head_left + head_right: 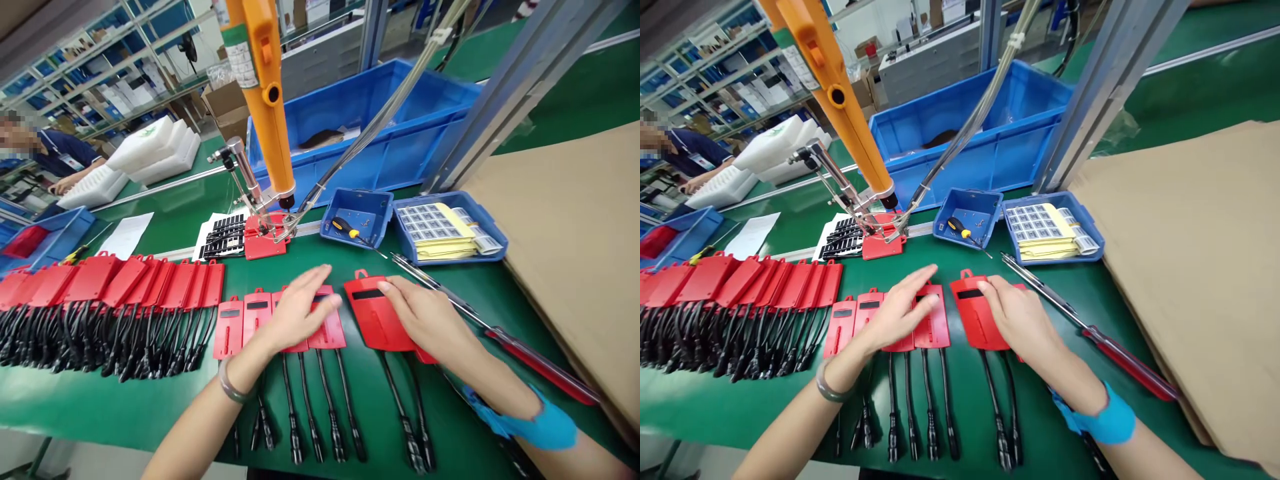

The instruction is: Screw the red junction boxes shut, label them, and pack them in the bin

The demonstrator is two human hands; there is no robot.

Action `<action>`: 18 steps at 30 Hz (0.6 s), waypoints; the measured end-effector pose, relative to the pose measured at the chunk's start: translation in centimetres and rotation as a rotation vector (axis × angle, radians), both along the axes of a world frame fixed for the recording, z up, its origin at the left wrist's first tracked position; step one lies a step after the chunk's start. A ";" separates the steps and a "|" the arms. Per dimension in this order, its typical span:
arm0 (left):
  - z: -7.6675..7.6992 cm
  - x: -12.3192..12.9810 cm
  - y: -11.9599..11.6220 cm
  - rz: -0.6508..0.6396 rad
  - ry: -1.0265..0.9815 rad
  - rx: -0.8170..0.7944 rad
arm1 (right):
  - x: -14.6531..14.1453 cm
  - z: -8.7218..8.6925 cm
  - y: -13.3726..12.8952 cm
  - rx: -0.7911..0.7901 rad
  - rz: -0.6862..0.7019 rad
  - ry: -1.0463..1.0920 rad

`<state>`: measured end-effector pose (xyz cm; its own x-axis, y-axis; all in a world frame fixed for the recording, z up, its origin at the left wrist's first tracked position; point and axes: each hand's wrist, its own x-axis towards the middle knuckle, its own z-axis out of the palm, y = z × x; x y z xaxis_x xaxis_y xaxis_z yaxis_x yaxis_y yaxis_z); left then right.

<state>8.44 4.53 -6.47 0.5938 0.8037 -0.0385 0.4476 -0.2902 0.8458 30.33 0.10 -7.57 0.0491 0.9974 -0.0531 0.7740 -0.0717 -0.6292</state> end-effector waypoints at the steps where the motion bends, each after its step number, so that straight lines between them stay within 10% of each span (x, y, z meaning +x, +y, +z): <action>1: 0.1 -1.0 0.3 -0.079 0.130 0.089 | 0.2 -0.2 0.3 0.052 -0.004 -0.068; 5: -0.8 -3.9 0.1 -0.255 0.356 0.256 | -0.6 -0.5 1.1 0.261 0.091 -0.107; 10: -1.8 -4.5 -1.3 -0.216 0.069 0.273 | -3.5 0.0 1.8 -0.058 0.349 0.298; 18: -2.0 -3.0 -1.8 0.216 -0.540 -0.410 | -5.9 0.0 1.6 -0.177 0.282 0.446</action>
<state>5.47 2.72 -8.43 0.4439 0.8896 -0.1080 -0.0532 0.1465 0.9878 24.45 1.71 -7.54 -0.2837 0.9427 -0.1756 0.4401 -0.0347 -0.8973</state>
